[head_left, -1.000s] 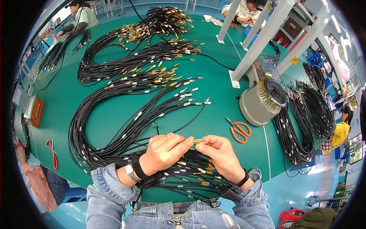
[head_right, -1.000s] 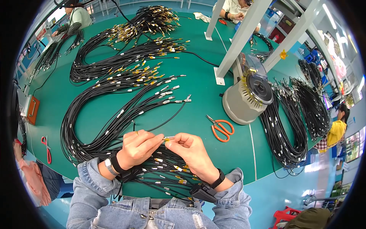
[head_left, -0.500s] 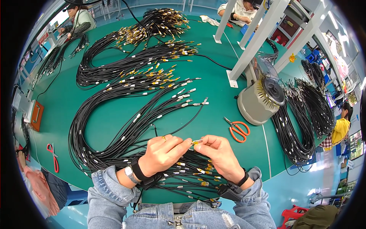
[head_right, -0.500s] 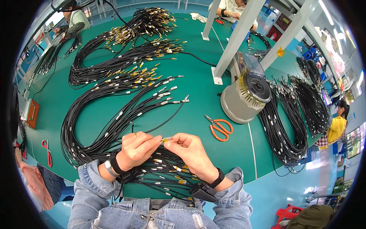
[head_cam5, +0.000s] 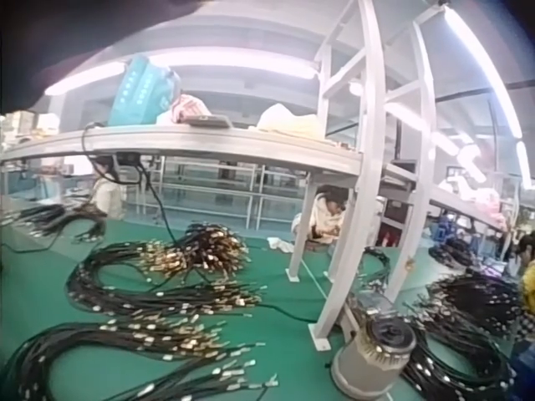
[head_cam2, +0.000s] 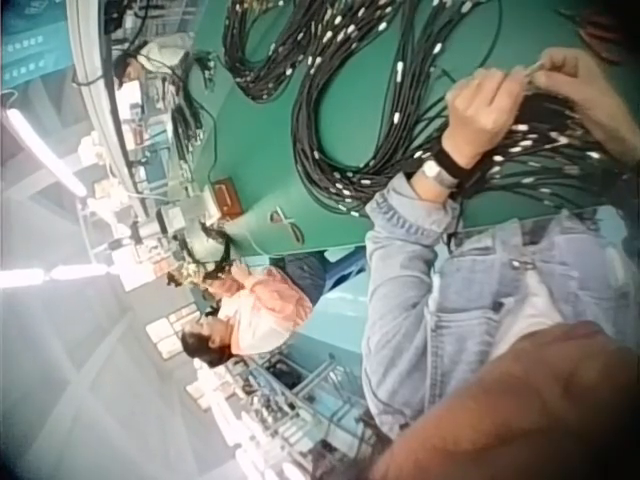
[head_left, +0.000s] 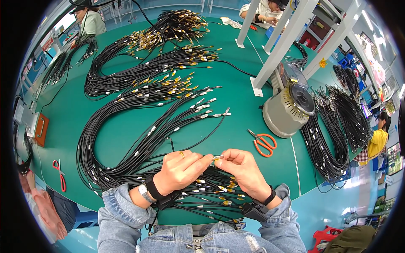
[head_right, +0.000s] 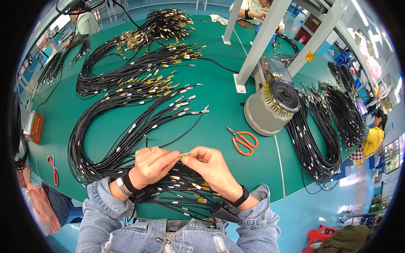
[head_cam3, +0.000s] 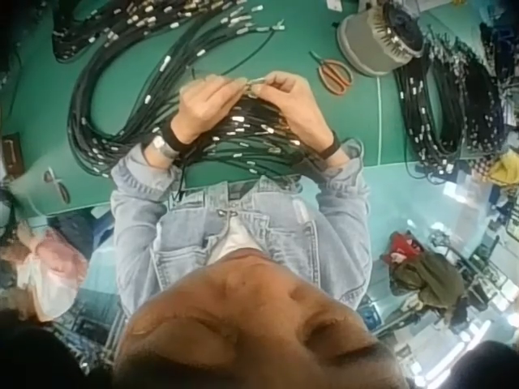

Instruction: The person picks up a cable from a pile, wraps a small piece of yellow tape around the connector end by hand, and sets the finished cable aside.

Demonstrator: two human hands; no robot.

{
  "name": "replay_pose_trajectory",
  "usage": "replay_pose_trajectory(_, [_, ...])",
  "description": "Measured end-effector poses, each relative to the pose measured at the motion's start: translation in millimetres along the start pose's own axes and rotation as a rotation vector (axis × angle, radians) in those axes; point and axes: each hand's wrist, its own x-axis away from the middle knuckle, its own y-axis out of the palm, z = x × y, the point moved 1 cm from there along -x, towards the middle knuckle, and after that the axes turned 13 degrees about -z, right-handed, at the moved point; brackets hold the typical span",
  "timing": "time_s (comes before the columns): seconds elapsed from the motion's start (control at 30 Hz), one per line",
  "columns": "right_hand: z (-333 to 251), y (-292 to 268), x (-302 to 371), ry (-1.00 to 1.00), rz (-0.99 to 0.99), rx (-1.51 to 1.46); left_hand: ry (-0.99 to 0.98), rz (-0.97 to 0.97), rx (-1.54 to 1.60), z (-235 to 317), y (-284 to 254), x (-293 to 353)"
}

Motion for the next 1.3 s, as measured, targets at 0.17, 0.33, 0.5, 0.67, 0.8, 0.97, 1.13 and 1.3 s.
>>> replay_pose_trajectory(0.17, [-2, -3, 1, -0.006, -0.016, 0.051, 0.08, -0.082, -0.041, -1, -6, -3])
replay_pose_trajectory(0.33, [-3, -4, 1, 0.02, -0.034, 0.097, 0.071, -0.096, -0.074, 2, -5, 0])
replay_pose_trajectory(0.5, [-8, 4, 2, -0.03, -0.003, 0.123, -0.009, -0.005, -0.034, 0, -5, 1])
replay_pose_trajectory(0.67, [-4, 8, 2, -0.074, -0.081, -0.003, -0.05, 0.034, -0.001, -1, -6, 0])
replay_pose_trajectory(0.8, [-1, 16, 1, -0.097, -0.071, -0.025, -0.047, -0.005, 0.021, 0, -3, 3])
replay_pose_trajectory(0.97, [2, 14, 2, -0.11, -0.032, 0.011, -0.048, 0.017, 0.026, 3, -3, 0])
replay_pose_trajectory(1.13, [4, 12, 2, -0.147, -0.013, 0.064, -0.065, 0.029, 0.034, 3, -2, 0])
replay_pose_trajectory(1.3, [5, 12, 2, -0.146, -0.015, 0.074, -0.093, 0.034, 0.054, 5, -1, 1])
